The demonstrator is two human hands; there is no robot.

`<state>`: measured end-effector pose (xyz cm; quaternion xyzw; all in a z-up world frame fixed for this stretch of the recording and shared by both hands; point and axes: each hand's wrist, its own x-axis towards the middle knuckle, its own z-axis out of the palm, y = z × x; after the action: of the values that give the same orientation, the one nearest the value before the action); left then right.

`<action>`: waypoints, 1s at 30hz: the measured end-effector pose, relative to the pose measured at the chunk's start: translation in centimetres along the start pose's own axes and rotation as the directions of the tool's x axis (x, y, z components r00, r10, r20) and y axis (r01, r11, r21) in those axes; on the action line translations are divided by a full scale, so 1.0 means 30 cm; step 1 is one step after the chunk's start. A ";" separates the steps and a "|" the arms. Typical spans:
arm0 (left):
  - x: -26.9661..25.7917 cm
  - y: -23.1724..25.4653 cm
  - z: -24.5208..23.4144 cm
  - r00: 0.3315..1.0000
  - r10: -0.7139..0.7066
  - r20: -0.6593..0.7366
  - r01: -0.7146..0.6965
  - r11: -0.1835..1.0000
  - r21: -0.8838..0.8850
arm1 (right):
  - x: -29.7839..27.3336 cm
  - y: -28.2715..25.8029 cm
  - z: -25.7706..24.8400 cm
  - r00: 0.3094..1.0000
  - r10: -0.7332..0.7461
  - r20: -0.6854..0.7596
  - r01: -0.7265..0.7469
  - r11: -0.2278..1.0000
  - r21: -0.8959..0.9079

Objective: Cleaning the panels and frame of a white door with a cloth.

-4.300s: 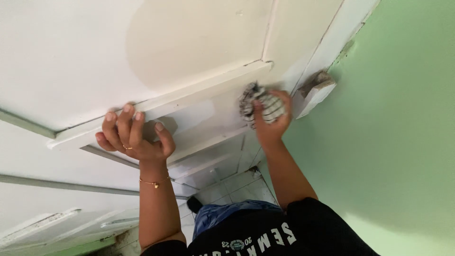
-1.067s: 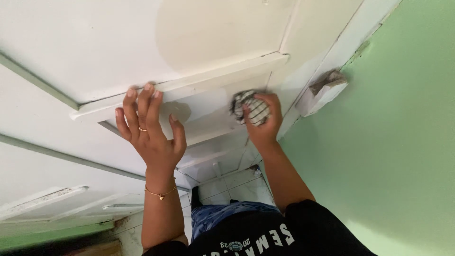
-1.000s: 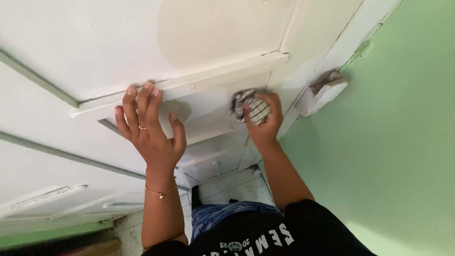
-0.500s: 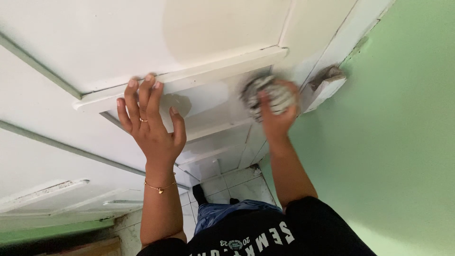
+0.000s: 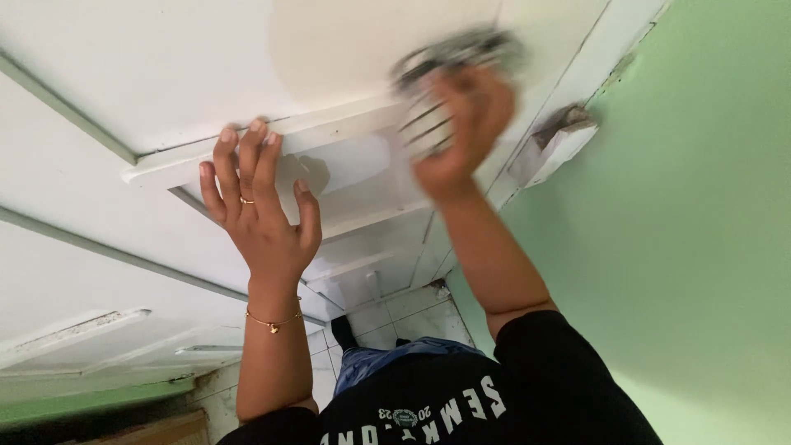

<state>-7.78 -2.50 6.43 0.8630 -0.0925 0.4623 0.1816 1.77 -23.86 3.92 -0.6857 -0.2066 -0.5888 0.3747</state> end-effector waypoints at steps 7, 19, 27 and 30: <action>0.004 -0.007 -0.032 0.999 0.031 0.039 -0.032 0.999 0.033 | 0.063 -0.137 0.029 0.961 -0.261 0.092 0.266 0.963 -0.041; 0.003 0.007 -0.024 1.000 -0.003 0.018 0.002 1.000 0.013 | 0.124 -0.096 0.002 0.986 -0.156 0.061 0.160 0.985 -0.069; -0.006 0.024 -0.020 0.999 -0.045 0.004 0.045 0.999 -0.025 | 0.183 -0.090 -0.011 0.983 -0.134 0.128 0.113 0.981 0.154; -0.008 0.018 -0.024 0.999 -0.035 0.000 0.035 0.999 -0.037 | 0.199 -0.077 -0.006 0.959 -0.227 0.167 0.229 0.973 0.011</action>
<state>-8.62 -2.70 6.71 0.8609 -0.0856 0.4574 0.2056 1.29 -23.48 10.29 -0.7058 -0.3123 -0.5694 0.2829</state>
